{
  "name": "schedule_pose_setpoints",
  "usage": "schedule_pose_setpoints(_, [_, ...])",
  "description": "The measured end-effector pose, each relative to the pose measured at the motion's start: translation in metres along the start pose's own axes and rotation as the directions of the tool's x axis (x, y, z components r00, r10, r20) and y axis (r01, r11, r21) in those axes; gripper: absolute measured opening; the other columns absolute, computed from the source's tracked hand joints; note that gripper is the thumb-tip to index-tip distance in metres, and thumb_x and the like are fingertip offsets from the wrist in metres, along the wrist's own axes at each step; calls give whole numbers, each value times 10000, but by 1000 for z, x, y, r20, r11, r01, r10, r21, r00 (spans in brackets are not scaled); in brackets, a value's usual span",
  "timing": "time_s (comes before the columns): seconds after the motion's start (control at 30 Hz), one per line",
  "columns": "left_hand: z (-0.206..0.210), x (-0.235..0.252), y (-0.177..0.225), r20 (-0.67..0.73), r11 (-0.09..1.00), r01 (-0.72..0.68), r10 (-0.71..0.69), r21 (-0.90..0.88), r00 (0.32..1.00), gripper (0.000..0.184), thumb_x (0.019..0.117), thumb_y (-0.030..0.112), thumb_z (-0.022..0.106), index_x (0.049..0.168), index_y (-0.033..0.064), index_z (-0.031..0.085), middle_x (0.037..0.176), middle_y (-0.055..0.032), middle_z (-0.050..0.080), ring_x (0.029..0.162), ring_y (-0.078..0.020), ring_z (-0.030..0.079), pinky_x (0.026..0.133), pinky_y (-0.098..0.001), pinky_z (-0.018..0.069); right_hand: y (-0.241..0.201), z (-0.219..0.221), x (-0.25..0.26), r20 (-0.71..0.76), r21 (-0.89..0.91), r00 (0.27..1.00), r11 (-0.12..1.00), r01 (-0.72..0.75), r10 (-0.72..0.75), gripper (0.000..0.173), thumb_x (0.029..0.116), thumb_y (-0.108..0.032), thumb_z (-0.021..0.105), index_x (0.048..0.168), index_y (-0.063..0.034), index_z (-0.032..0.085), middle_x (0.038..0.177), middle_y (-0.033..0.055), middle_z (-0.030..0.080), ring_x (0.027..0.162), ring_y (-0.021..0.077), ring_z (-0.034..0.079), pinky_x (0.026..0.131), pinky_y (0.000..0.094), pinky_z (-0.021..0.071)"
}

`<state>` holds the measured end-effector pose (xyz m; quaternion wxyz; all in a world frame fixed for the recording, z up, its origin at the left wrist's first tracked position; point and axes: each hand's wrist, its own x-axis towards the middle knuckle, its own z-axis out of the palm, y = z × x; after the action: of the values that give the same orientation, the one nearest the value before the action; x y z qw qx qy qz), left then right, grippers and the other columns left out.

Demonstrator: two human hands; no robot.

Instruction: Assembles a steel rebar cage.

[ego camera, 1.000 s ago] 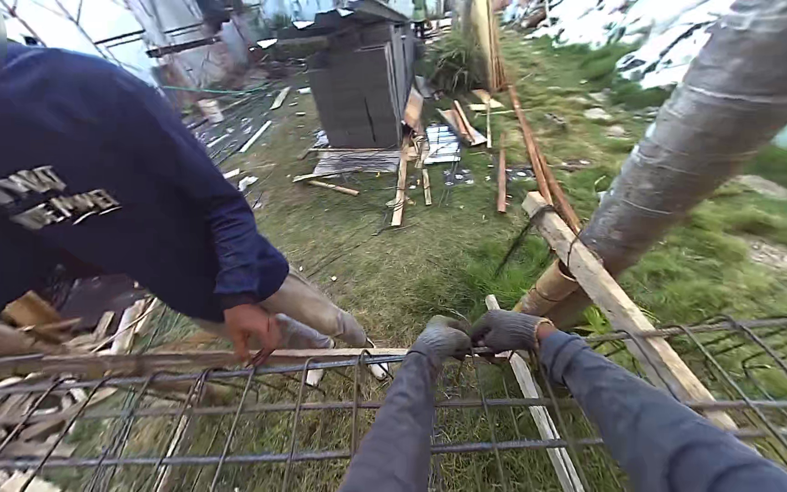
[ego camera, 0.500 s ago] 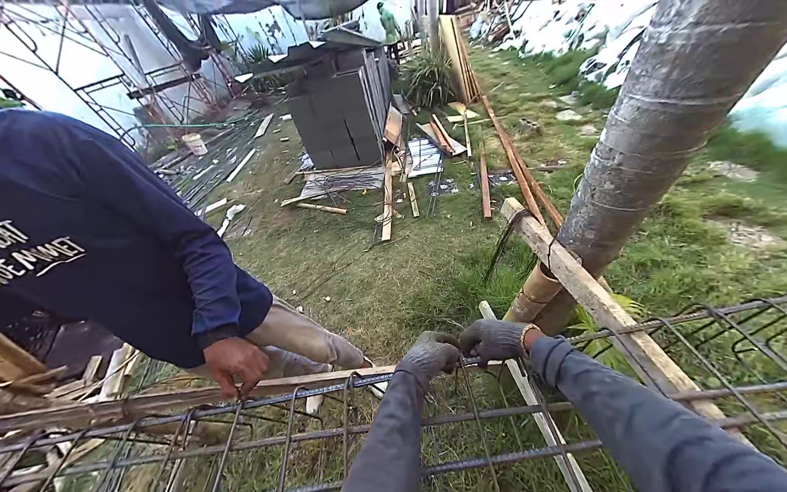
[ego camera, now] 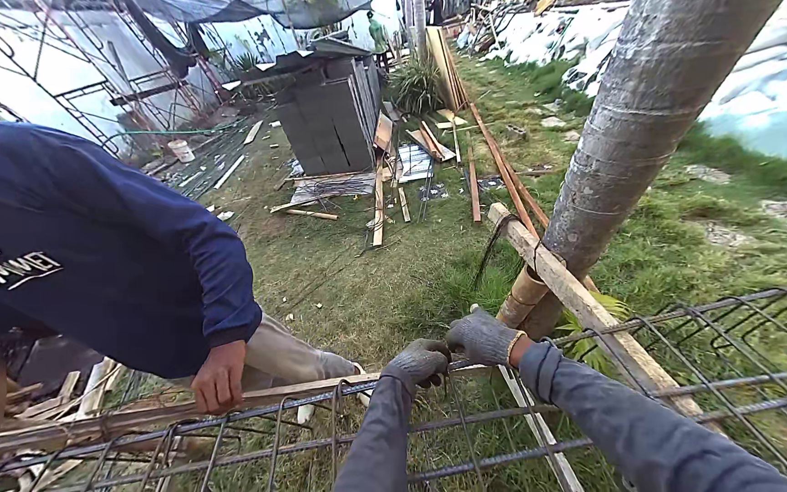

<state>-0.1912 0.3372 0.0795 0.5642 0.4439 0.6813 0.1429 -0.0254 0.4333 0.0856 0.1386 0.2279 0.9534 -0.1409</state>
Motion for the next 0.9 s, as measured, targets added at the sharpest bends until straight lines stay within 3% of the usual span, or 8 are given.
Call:
schedule_pose_setpoints(0.13, [-1, 0, 0, -9, 999, 42, -42, -18, 999, 262, 962, 180, 572, 1196, 132, 679, 896, -80, 710, 702, -184, 692, 613, -347, 573, 0, -6, -6, 36, -58, 999, 998, -24, 26, 182, 922, -211, 672, 1087, -169, 734, 980, 112, 732, 1015, 380, 658, 958, 674, 425])
schedule_pose_setpoints(0.23, [-1, 1, 2, -25, 996, 65, -67, -57, 997, 220, 971, 181, 564, 1149, 120, 679, 829, -74, 696, 672, -184, 686, 582, -344, 567, 4, -7, -4, 72, -59, 997, 998, 24, -20, 228, 910, -147, 675, 1123, -199, 738, 1033, 103, 736, 1056, 376, 658, 946, 661, 451])
schedule_pose_setpoints(0.37, [-1, 4, -3, -6, 990, 56, -57, -130, 998, 243, 990, 225, 568, 1181, 110, 664, 776, -67, 674, 625, -169, 661, 548, -319, 544, 10, -6, 7, 137, -62, 986, 992, 107, -98, 293, 870, -81, 704, 1123, -220, 755, 1098, 87, 734, 1116, 373, 640, 973, 680, 428])
schedule_pose_setpoints(0.5, [2, 2, -3, -61, 978, 64, -77, -198, 995, 244, 959, 193, 635, 1163, 63, 670, 770, -82, 691, 608, -163, 663, 539, -301, 545, 12, 5, 24, 226, 60, 961, 987, 151, -161, 205, 932, -130, 675, 1112, -157, 771, 1094, 128, 733, 1070, 372, 673, 920, 660, 497])
schedule_pose_setpoints(0.57, [0, 1, -2, -79, 974, 60, -79, -218, 994, 222, 932, 170, 663, 1116, 47, 682, 765, -82, 695, 608, -155, 665, 539, -288, 540, 13, 7, 28, 260, 175, 948, 974, 143, -186, 178, 953, -116, 651, 1089, -84, 762, 1051, 173, 724, 1014, 376, 679, 902, 627, 503])
schedule_pose_setpoints(0.7, [-2, 5, -6, -57, 969, 48, -64, -243, 996, 149, 908, 167, 679, 999, 50, 702, 709, -71, 675, 568, -136, 631, 503, -267, 499, 20, 11, 36, 346, 269, 919, 958, 96, -189, 190, 980, -198, 646, 1040, -51, 750, 953, 168, 708, 902, 323, 670, 821, 573, 504])
schedule_pose_setpoints(0.8, [-1, 7, -7, -65, 962, 52, -72, -267, 995, 204, 911, 169, 681, 1081, 59, 701, 738, -75, 681, 583, -141, 638, 515, -272, 509, 15, 8, 44, 438, 242, 890, 970, 18, -126, 271, 1012, -258, 620, 1105, -35, 741, 1028, 194, 713, 975, 339, 672, 882, 588, 495])
schedule_pose_setpoints(0.9, [-1, 9, -7, -78, 964, 60, -83, -261, 993, 236, 910, 179, 689, 1115, 64, 693, 760, -84, 681, 595, -159, 646, 537, -293, 536, 9, 12, 51, 490, 234, 871, 967, -97, -31, 287, 995, -307, 641, 1056, -37, 717, 984, 167, 708, 905, 304, 682, 822, 569, 521])
